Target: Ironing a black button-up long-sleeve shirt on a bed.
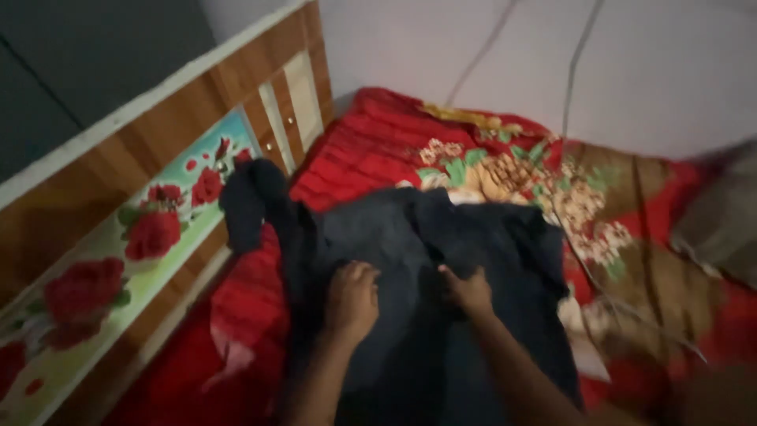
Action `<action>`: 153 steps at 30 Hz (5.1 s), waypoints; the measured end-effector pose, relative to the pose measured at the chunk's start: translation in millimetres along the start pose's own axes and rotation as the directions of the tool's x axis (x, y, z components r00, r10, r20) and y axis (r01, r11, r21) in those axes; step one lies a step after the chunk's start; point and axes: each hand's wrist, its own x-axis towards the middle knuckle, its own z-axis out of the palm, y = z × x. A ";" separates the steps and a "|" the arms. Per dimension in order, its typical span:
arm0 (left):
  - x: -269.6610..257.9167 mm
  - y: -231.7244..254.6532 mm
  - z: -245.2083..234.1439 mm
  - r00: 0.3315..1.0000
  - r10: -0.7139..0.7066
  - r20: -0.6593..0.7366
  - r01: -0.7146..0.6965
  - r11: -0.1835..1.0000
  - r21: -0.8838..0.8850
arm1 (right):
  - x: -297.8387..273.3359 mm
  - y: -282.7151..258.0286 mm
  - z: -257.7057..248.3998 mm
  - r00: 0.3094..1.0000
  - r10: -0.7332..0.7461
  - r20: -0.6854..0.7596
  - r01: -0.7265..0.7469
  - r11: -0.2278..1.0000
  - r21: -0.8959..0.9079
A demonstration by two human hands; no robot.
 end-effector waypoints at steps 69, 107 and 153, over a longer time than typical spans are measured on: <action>-151.1 49.7 -17.3 0.918 -0.298 0.262 0.131 0.851 0.508 | -240.4 112.8 -54.9 0.750 -0.574 -0.328 0.163 0.641 -0.750; -264.3 121.8 -49.0 0.411 -0.098 0.906 -0.054 0.990 0.131 | -362.3 117.7 -12.7 0.770 -0.080 0.633 0.580 0.501 -0.642; -243.3 111.8 -24.2 0.846 0.033 0.532 -0.142 0.976 0.166 | -318.9 144.4 -41.2 0.727 -0.686 0.041 0.594 0.597 -0.539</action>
